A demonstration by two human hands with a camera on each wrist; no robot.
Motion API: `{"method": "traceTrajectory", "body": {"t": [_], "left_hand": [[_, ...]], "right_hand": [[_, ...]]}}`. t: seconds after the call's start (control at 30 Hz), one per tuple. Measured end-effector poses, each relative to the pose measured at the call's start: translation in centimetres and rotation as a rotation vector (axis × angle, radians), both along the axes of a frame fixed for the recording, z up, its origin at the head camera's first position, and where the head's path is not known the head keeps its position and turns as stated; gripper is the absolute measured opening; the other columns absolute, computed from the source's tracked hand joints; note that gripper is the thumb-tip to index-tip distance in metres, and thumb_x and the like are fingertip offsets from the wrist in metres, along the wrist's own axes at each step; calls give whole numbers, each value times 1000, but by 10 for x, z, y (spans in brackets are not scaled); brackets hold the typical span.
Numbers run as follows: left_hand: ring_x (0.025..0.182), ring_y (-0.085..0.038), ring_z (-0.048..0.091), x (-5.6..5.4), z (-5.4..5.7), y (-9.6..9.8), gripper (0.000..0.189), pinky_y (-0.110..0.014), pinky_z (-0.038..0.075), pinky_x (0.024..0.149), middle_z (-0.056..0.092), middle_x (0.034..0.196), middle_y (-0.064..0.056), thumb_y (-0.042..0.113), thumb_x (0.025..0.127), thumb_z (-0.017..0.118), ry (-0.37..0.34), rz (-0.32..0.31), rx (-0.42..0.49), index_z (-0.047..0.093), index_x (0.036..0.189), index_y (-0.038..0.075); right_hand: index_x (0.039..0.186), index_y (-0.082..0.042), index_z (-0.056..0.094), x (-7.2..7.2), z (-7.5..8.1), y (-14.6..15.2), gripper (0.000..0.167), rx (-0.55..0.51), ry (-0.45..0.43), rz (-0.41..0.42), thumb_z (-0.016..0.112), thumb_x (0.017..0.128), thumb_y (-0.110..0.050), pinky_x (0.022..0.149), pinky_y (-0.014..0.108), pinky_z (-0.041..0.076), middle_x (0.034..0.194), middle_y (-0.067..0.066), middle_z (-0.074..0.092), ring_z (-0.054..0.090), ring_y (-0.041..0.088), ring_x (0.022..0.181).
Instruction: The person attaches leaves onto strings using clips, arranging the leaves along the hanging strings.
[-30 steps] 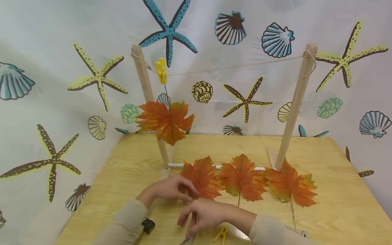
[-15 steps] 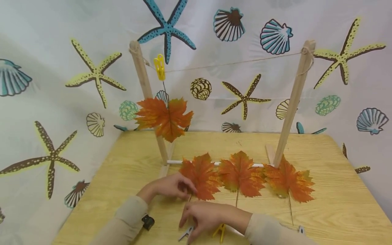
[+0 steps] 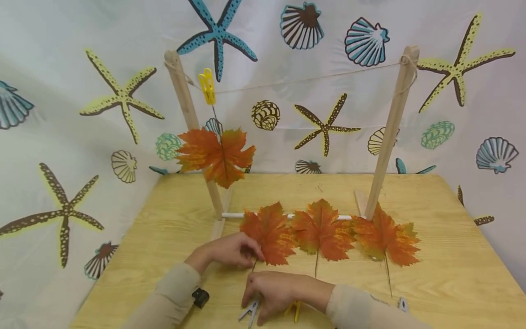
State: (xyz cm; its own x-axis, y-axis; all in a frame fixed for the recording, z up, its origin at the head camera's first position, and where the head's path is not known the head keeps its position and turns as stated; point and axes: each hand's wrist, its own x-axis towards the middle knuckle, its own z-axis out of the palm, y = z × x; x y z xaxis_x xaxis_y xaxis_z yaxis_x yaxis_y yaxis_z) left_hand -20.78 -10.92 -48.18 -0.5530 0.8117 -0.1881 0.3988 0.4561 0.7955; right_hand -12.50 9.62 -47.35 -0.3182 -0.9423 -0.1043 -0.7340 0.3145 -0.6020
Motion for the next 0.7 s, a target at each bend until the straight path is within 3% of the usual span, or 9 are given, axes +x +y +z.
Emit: {"method": "traceTrajectory", "body": {"t": [0.27, 0.5, 0.6, 0.7], "left_hand": [[82, -12, 59, 0, 3, 4, 30, -20, 49, 73, 72, 105, -3, -7, 87, 64, 146, -15, -6, 78, 106, 11], [99, -11, 67, 0, 8, 6, 17, -20, 52, 88, 74, 106, -3, -2, 89, 70, 324, -113, -42, 80, 99, 7], [98, -9, 68, 1, 10, 9, 14, -19, 52, 88, 74, 105, -1, 0, 88, 72, 350, -138, -69, 80, 96, 8], [97, -6, 67, 2, 12, 10, 15, -17, 52, 85, 74, 105, -1, 0, 87, 73, 329, -162, -84, 80, 96, 8]], "right_hand": [[116, -21, 75, 0, 0, -3, 39, 9, -48, -18, 87, 78, -23, 83, 11, 43, 108, -11, 55, 47, -5, 90], [114, -21, 76, -1, -3, -5, 35, -2, -61, 22, 85, 80, -25, 80, 9, 42, 111, -9, 55, 46, -7, 90], [115, -21, 76, -1, -3, -5, 35, -15, -24, 47, 84, 81, -28, 82, 8, 42, 112, -8, 56, 46, -8, 92], [116, -18, 76, -1, -4, -7, 33, -34, -21, 75, 82, 84, -24, 83, 8, 42, 112, -6, 56, 46, -8, 94]]}}
